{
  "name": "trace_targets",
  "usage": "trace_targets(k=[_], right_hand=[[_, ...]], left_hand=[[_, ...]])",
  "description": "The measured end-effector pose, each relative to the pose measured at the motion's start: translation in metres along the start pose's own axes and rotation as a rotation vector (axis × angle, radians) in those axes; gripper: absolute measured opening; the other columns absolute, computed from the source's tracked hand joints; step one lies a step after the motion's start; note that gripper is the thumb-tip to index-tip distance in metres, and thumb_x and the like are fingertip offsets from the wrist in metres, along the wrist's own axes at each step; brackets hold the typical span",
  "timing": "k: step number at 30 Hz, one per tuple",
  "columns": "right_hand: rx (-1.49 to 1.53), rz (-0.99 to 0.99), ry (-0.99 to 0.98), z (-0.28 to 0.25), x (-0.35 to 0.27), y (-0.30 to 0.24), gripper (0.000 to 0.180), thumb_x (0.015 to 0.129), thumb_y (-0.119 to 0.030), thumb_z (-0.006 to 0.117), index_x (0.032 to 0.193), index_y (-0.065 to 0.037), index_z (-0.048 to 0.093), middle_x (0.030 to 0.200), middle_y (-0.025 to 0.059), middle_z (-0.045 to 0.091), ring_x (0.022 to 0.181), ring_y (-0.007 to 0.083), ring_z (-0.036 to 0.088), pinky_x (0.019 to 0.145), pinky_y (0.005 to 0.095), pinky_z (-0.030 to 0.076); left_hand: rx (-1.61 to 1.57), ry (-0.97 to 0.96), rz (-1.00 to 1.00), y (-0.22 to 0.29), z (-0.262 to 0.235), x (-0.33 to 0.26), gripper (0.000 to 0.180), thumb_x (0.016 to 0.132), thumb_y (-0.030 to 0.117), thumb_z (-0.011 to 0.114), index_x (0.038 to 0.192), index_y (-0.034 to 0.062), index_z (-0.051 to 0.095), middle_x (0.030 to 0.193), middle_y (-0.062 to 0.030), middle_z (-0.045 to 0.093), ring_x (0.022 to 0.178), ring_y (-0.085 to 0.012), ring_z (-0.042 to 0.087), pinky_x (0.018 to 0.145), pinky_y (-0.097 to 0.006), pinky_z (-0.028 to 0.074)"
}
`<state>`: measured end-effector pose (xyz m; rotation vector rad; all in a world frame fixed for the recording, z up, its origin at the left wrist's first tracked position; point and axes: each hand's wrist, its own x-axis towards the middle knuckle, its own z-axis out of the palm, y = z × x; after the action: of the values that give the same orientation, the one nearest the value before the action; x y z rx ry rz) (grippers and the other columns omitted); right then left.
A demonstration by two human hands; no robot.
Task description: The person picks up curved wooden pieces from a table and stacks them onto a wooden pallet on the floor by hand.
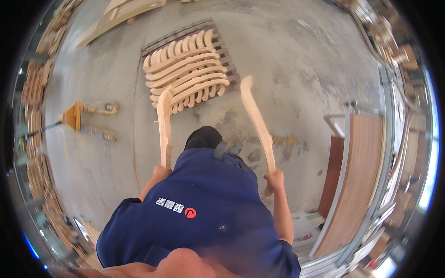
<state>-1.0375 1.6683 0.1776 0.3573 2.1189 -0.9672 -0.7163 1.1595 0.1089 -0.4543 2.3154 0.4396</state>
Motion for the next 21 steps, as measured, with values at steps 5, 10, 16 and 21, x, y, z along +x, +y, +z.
trace_targets(k=[5, 10, 16, 21], right_hand=[[-0.32, -0.108, -0.064, -0.021, 0.096, -0.078, 0.025, 0.063, -0.01, 0.07, 0.083, 0.004, 0.064, 0.066, 0.013, 0.066, 0.061, 0.0224, 0.066, 0.06, 0.037, 0.053], [-0.57, -0.2, -0.121, -0.02, 0.175, -0.178, 0.029, 0.063, -0.01, 0.07, 0.087, 0.005, 0.064, 0.068, 0.0155, 0.067, 0.063, 0.0259, 0.068, 0.061, 0.0375, 0.053], [-0.634, -0.247, -0.2, 0.004, 0.227, -0.345, 0.028, 0.065, -0.008, 0.068, 0.089, 0.006, 0.064, 0.071, 0.0148, 0.067, 0.063, 0.0241, 0.067, 0.059, 0.0387, 0.053], [-0.705, -0.335, -0.262, 0.029, 0.303, -0.457, 0.026, 0.065, -0.007, 0.069, 0.088, 0.005, 0.064, 0.072, 0.0137, 0.067, 0.063, 0.0214, 0.066, 0.057, 0.0372, 0.052]], left_hand=[[-1.102, 0.104, -0.84, 0.085, -0.036, -0.001, 0.025, 0.073, 0.008, 0.075, 0.086, -0.0122, 0.069, 0.074, -0.016, 0.068, 0.065, -0.0235, 0.068, 0.055, -0.039, 0.052], [-1.555, 0.144, -1.012, 0.111, -0.043, 0.035, 0.02, 0.072, 0.005, 0.074, 0.082, -0.0102, 0.067, 0.075, -0.0149, 0.066, 0.062, -0.0237, 0.064, 0.054, -0.04, 0.051], [-2.018, 0.127, -1.179, 0.126, -0.034, 0.102, 0.023, 0.072, 0.002, 0.072, 0.089, -0.0107, 0.064, 0.075, -0.0145, 0.063, 0.061, -0.0266, 0.063, 0.053, -0.041, 0.052], [-2.067, 0.174, -1.214, 0.152, -0.034, 0.124, 0.023, 0.071, 0.0, 0.071, 0.091, -0.0101, 0.065, 0.076, -0.0157, 0.064, 0.062, -0.0275, 0.064, 0.055, -0.041, 0.052]])
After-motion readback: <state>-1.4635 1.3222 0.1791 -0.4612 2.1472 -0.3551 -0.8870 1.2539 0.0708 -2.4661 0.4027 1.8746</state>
